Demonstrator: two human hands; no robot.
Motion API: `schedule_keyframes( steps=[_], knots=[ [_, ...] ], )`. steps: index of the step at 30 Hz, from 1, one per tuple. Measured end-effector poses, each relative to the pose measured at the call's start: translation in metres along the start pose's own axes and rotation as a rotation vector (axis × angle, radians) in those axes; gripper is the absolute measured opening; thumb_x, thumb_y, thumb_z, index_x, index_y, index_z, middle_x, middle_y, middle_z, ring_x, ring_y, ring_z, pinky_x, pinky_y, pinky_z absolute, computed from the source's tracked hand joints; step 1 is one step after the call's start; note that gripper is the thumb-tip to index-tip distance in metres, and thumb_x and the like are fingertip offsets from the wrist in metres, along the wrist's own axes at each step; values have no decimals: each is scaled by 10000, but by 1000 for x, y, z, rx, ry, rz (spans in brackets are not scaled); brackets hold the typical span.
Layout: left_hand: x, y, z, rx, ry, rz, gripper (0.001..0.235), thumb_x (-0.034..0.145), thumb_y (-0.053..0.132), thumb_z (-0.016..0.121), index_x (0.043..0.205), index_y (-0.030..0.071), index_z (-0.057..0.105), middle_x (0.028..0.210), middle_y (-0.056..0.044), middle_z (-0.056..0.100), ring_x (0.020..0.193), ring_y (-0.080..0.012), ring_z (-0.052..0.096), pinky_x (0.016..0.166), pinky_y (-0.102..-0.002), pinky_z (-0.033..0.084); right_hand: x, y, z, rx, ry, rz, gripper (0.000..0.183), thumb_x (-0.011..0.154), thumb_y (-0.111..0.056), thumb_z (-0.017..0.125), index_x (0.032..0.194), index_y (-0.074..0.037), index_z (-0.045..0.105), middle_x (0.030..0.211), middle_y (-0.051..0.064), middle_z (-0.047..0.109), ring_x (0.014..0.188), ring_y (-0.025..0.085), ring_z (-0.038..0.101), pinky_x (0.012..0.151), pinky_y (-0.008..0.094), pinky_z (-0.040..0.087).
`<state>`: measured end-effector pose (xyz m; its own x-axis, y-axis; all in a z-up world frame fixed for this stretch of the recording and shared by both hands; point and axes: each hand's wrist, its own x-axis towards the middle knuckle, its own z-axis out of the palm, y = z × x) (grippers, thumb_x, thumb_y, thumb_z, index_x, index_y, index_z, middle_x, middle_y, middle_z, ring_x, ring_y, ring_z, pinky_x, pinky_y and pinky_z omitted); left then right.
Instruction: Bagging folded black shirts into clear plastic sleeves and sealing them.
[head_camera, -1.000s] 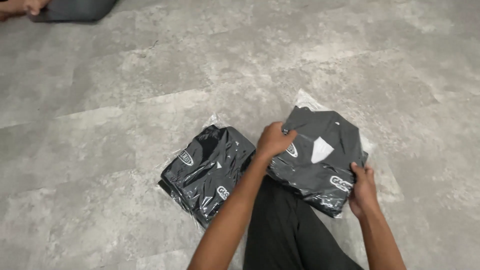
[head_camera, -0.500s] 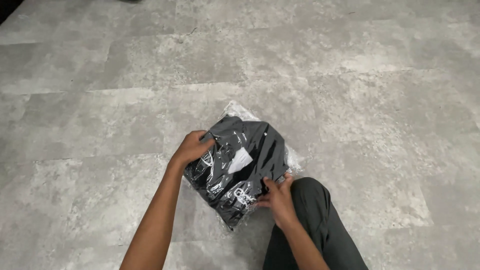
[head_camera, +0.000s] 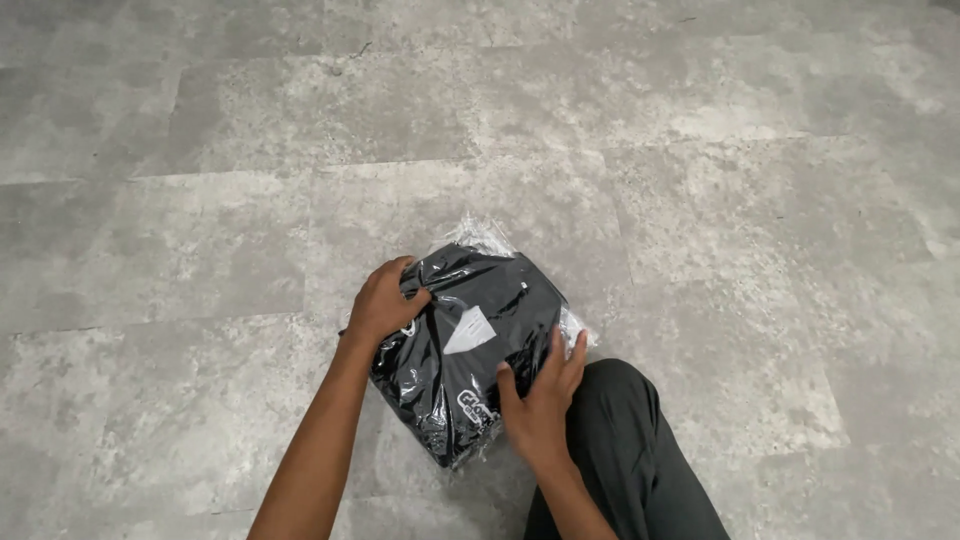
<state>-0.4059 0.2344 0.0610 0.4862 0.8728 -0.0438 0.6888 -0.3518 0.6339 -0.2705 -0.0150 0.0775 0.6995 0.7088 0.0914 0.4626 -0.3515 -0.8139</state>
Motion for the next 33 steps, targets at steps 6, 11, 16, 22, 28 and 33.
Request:
schedule_keyframes(
  steps=[6, 11, 16, 22, 28, 33],
  knots=[
    [-2, 26, -4, 148, -69, 45, 736, 908, 324, 617, 1581, 76, 455, 1432, -204, 542, 1376, -417, 502, 1051, -611, 466, 34, -14, 13, 9, -287, 173, 804, 1076, -361, 525, 1700, -109, 86, 1723, 282, -115, 1559, 548, -134, 1150, 819, 31],
    [-15, 58, 6, 348, 8, 325, 636, 993, 271, 513, 1621, 243, 414, 1650, -108, 372, 1501, -408, 324, 1137, -638, 293, 31, -8, 26, -247, -246, 88, 792, 1074, -450, 515, 1698, -122, 154, 1724, 291, -55, 1546, 580, -93, 1101, 860, 37],
    [-14, 50, 25, 402, -204, 335, 628, 1073, 450, 346, 1690, 391, 251, 1770, -17, 210, 1595, -423, 190, 1194, -687, 224, 31, 5, 37, -364, -228, 66, 800, 1062, -476, 505, 1702, -142, 160, 1730, 283, -65, 1552, 583, -46, 1131, 826, 115],
    [-11, 50, 28, 376, -277, 292, 643, 1061, 445, 335, 1691, 433, 209, 1779, 12, 172, 1592, -398, 204, 1204, -667, 223, 37, 7, 32, -333, -283, 101, 804, 1059, -501, 482, 1705, -147, 158, 1730, 285, -93, 1558, 580, -54, 1163, 797, 110],
    [7, 47, 35, 468, -436, 181, 677, 1038, 494, 360, 1680, 461, 148, 1771, 57, 155, 1593, -330, 232, 1212, -667, 264, 62, 15, -5, -287, -518, 125, 751, 1087, -518, 371, 1704, -150, 153, 1731, 279, -105, 1575, 560, 22, 1177, 733, 249],
    [19, 74, 37, 486, -289, 185, 596, 985, 399, 489, 1568, 302, 409, 1686, -31, 297, 1567, -335, 262, 1203, -688, 266, 100, 61, -39, -385, -496, -52, 662, 1061, -562, 400, 1624, -212, 400, 1635, 105, 385, 1500, 391, 394, 1060, 651, 459]
  ],
)
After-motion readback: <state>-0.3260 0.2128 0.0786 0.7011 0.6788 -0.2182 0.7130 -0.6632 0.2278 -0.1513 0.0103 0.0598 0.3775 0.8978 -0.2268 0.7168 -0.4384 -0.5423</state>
